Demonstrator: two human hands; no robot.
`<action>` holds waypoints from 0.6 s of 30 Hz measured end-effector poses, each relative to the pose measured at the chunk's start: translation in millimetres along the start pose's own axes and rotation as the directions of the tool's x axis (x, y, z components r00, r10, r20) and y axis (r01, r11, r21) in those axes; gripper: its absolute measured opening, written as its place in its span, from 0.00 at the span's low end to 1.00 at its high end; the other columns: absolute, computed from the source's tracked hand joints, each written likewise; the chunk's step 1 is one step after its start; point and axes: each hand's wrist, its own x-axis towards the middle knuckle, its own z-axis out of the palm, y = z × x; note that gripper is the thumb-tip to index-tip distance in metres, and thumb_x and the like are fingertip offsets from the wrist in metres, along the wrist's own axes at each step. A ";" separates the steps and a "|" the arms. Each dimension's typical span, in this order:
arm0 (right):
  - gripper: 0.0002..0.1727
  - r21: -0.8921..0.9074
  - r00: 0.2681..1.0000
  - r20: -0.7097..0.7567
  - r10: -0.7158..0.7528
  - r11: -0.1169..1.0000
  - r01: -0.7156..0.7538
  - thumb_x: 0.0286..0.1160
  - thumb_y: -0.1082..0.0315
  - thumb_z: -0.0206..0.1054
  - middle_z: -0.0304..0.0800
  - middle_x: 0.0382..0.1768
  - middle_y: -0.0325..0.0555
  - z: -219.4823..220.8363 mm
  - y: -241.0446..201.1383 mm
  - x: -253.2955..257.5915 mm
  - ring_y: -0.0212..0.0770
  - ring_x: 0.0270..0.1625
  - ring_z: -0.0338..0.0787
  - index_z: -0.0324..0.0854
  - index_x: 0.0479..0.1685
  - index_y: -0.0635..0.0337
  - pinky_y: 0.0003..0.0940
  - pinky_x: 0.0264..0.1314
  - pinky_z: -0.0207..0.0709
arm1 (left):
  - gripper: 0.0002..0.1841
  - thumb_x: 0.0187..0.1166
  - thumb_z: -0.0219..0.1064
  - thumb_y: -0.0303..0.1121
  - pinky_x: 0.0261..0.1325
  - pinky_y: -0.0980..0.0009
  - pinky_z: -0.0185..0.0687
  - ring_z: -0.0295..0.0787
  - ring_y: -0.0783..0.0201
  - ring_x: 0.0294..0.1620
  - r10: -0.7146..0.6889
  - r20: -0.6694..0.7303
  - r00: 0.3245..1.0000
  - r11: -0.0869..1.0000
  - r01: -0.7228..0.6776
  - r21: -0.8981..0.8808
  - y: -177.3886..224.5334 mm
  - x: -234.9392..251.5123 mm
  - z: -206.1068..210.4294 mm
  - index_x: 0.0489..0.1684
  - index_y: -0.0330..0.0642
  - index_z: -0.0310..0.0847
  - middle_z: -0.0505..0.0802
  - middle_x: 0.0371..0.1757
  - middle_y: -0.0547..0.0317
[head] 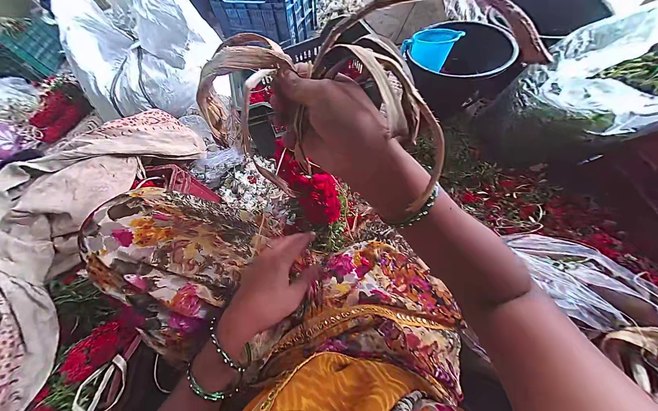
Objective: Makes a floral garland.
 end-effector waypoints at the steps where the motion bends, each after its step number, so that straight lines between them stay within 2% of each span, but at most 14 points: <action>1: 0.12 -0.022 1.000 0.014 -0.002 1.000 0.002 0.93 0.67 0.52 0.76 0.21 0.35 -1.2 -1.9 -3.8 0.25 0.19 0.75 0.73 0.36 0.54 0.16 0.18 0.67 | 0.29 0.84 0.65 0.47 0.76 0.51 0.78 0.84 0.52 0.74 -0.078 -0.059 0.995 0.997 0.079 0.014 -4.6 0.8 -8.9 0.77 0.37 0.78 0.88 0.72 0.45; 3: 0.12 -0.029 0.999 0.040 -0.004 1.000 0.005 0.93 0.67 0.52 0.77 0.22 0.36 -4.5 -5.1 -10.4 0.28 0.21 0.78 0.74 0.36 0.55 0.19 0.22 0.73 | 0.35 0.84 0.62 0.54 0.71 0.63 0.83 0.86 0.62 0.71 -0.169 -0.114 0.979 0.983 0.159 -0.094 -15.3 1.0 -26.1 0.86 0.40 0.68 0.86 0.75 0.50; 4: 0.12 -0.046 0.998 0.067 0.000 0.999 0.003 0.93 0.67 0.51 0.77 0.23 0.36 -5.8 -6.1 -14.2 0.28 0.23 0.78 0.73 0.36 0.54 0.19 0.24 0.73 | 0.38 0.82 0.63 0.55 0.68 0.67 0.85 0.86 0.66 0.70 -0.157 -0.171 0.973 0.981 0.134 -0.142 -18.9 -0.6 -31.7 0.89 0.42 0.64 0.84 0.76 0.52; 7: 0.13 -0.170 0.990 0.144 0.000 0.985 0.025 0.94 0.65 0.51 0.82 0.24 0.35 -12.2 -5.3 -26.7 0.26 0.24 0.82 0.78 0.40 0.54 0.17 0.24 0.76 | 0.44 0.80 0.66 0.59 0.63 0.69 0.87 0.84 0.69 0.71 0.004 -0.440 0.898 0.996 -0.045 -0.082 -18.3 -4.8 -45.1 0.92 0.47 0.54 0.74 0.86 0.55; 8: 0.12 -0.234 0.985 0.172 0.000 0.972 0.040 0.94 0.63 0.52 0.85 0.26 0.34 -14.8 -4.4 -33.0 0.24 0.24 0.83 0.80 0.43 0.53 0.16 0.23 0.75 | 0.43 0.81 0.66 0.58 0.62 0.69 0.88 0.83 0.68 0.70 0.053 -0.500 0.865 0.994 -0.091 -0.052 -15.3 -5.6 -52.5 0.91 0.47 0.53 0.73 0.85 0.55; 10: 0.11 -0.349 0.970 0.243 0.000 0.933 0.087 0.94 0.61 0.53 0.90 0.32 0.32 -21.2 -0.1 -43.2 0.21 0.26 0.83 0.82 0.52 0.50 0.15 0.23 0.73 | 0.32 0.85 0.65 0.45 0.57 0.72 0.91 0.89 0.71 0.62 0.148 -0.585 0.798 0.979 -0.201 -0.026 -6.4 -4.9 -68.1 0.84 0.41 0.59 0.81 0.77 0.59; 12: 0.11 -0.416 0.933 0.360 -0.025 0.891 0.184 0.94 0.64 0.51 0.93 0.39 0.31 -25.8 8.6 -42.9 0.20 0.29 0.84 0.80 0.56 0.52 0.14 0.24 0.72 | 0.15 0.90 0.60 0.37 0.51 0.74 0.93 0.93 0.74 0.49 0.238 -0.649 0.722 0.958 -0.286 0.033 4.9 -0.2 -81.3 0.64 0.35 0.77 0.92 0.58 0.63; 13: 0.10 -0.468 0.920 0.392 -0.017 0.857 0.215 0.93 0.65 0.51 0.91 0.39 0.30 -24.3 8.6 -43.7 0.19 0.30 0.82 0.79 0.55 0.52 0.13 0.27 0.72 | 0.12 0.90 0.59 0.35 0.50 0.77 0.92 0.93 0.78 0.45 0.280 -0.668 0.689 0.949 -0.303 0.085 12.2 3.4 -87.7 0.52 0.35 0.84 0.94 0.49 0.67; 14: 0.09 -0.515 0.919 0.395 -0.014 0.825 0.234 0.91 0.67 0.54 0.87 0.36 0.30 -22.4 7.1 -46.0 0.19 0.30 0.81 0.80 0.55 0.53 0.13 0.30 0.74 | 0.11 0.90 0.58 0.33 0.50 0.81 0.91 0.92 0.82 0.43 0.313 -0.667 0.676 0.941 -0.314 0.123 20.7 6.7 -94.3 0.46 0.37 0.86 0.94 0.43 0.72; 15: 0.10 -0.544 0.926 0.377 -0.002 0.809 0.223 0.89 0.68 0.57 0.87 0.35 0.30 -21.1 5.3 -48.3 0.19 0.29 0.82 0.83 0.57 0.52 0.13 0.29 0.75 | 0.11 0.90 0.58 0.32 0.49 0.84 0.90 0.91 0.85 0.41 0.332 -0.658 0.676 0.936 -0.323 0.140 29.0 9.5 -100.8 0.43 0.39 0.86 0.93 0.40 0.75; 16: 0.09 -0.553 0.937 0.350 0.015 0.810 0.193 0.88 0.68 0.59 0.87 0.32 0.31 -17.4 2.1 -50.4 0.19 0.27 0.81 0.84 0.56 0.51 0.12 0.25 0.73 | 0.10 0.89 0.59 0.31 0.46 0.86 0.87 0.89 0.86 0.39 0.332 -0.644 0.689 0.936 -0.327 0.133 36.4 10.8 -107.3 0.42 0.40 0.86 0.92 0.38 0.77; 18: 0.10 -0.514 0.931 0.364 0.024 0.838 0.180 0.88 0.67 0.59 0.85 0.31 0.31 -15.6 -0.5 -50.8 0.19 0.27 0.80 0.85 0.56 0.50 0.11 0.24 0.71 | 0.09 0.88 0.62 0.33 0.46 0.85 0.90 0.92 0.83 0.39 0.354 -0.534 0.767 0.929 -0.354 0.108 44.6 4.3 -125.5 0.45 0.43 0.88 0.94 0.40 0.76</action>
